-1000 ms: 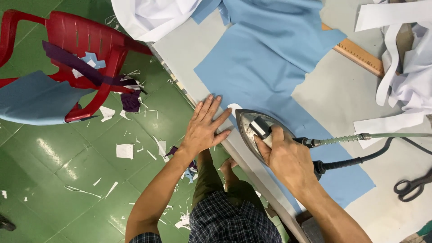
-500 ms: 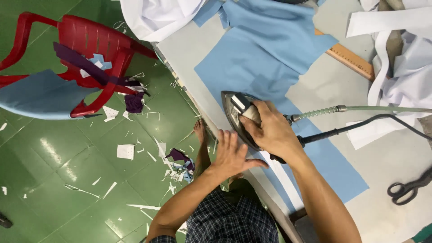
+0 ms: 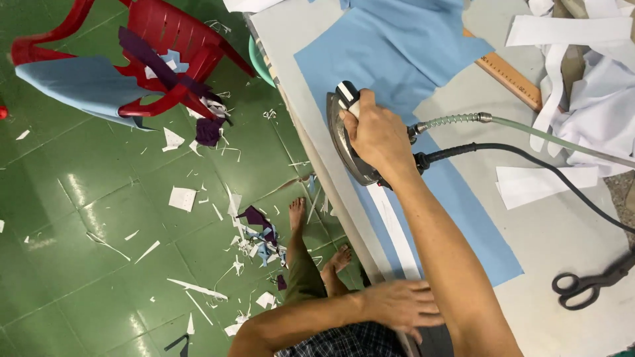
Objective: The person irons a light blue fabric piece on a work table using a steam iron and a black pressing block. They repeatedly smooth the fabric, apply the iron, and use the block to press seams while handling white paper strips.
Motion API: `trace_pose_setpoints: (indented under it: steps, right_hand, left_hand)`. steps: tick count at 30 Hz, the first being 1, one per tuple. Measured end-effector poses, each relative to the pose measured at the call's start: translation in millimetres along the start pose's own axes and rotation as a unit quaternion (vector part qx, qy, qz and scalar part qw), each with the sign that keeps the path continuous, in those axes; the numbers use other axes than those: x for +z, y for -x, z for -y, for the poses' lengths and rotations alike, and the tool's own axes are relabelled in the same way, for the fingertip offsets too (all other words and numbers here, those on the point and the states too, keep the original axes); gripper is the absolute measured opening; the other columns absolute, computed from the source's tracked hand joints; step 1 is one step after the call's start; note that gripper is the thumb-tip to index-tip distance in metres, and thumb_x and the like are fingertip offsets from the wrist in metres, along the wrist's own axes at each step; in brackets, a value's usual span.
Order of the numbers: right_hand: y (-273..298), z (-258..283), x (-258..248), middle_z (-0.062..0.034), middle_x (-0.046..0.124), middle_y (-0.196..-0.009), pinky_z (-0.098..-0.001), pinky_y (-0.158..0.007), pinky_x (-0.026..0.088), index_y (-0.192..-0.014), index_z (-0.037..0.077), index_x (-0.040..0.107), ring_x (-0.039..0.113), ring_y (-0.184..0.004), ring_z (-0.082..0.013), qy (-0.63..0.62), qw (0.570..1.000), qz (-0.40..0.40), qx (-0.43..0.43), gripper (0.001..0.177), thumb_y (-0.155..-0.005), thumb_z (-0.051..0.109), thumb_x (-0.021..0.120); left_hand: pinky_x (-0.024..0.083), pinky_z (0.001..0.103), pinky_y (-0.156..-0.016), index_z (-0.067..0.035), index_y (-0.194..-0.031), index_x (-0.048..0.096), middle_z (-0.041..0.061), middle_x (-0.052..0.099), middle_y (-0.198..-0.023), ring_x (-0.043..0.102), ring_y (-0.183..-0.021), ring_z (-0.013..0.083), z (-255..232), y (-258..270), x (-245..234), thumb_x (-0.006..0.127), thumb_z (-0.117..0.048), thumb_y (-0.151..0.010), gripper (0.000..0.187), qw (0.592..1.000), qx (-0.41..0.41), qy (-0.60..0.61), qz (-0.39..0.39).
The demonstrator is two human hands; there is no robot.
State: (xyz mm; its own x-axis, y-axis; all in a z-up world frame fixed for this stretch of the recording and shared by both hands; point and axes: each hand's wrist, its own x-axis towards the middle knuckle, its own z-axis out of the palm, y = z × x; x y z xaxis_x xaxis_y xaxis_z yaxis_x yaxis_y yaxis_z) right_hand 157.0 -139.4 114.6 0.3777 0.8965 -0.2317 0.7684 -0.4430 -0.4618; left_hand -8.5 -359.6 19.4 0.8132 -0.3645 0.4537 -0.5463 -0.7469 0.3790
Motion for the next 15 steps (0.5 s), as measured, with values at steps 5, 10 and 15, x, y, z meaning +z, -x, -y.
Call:
trace_pose_setpoints:
  steps: [5,10,15]
  right_hand:
    - [-1,2,0,-0.0225,0.062,-0.081,-0.0603,-0.056,0.047,-0.112,0.001,0.045,0.062,-0.067,-0.0489,0.007,1.0,0.004,0.029,0.04,-0.109,0.041,0.043]
    - [-1,-4,6,-0.0166,0.064,-0.066,-0.0576,-0.051,0.043,-0.107,0.001,0.043,0.06,-0.06,-0.0472,0.021,1.0,-0.008,-0.004,0.041,-0.111,0.041,0.045]
    - [-5,0,17,-0.0139,0.06,-0.058,-0.0527,-0.038,0.048,-0.103,0.0,0.048,0.061,-0.048,-0.0416,0.074,0.996,-0.052,0.025,0.05,-0.108,0.05,0.053]
  left_hand:
    - [0.014,0.051,-0.129,-0.034,-0.154,0.036,-0.006,0.034,-0.164,0.028,-0.155,0.019,-7,-5,41,0.076,-0.09,-0.076,0.104,0.982,0.045,-0.054,0.175]
    - [0.026,0.043,-0.132,-0.027,-0.136,0.063,-0.007,0.055,-0.152,0.046,-0.148,0.0167,30,7,10,0.104,-0.059,-0.043,0.107,1.0,-0.007,-0.002,0.018]
    - [0.013,0.05,-0.13,-0.028,-0.146,0.046,-0.007,0.044,-0.157,0.033,-0.151,0.0237,88,23,-51,0.075,-0.022,-0.085,0.068,0.968,-0.146,-0.063,0.196]
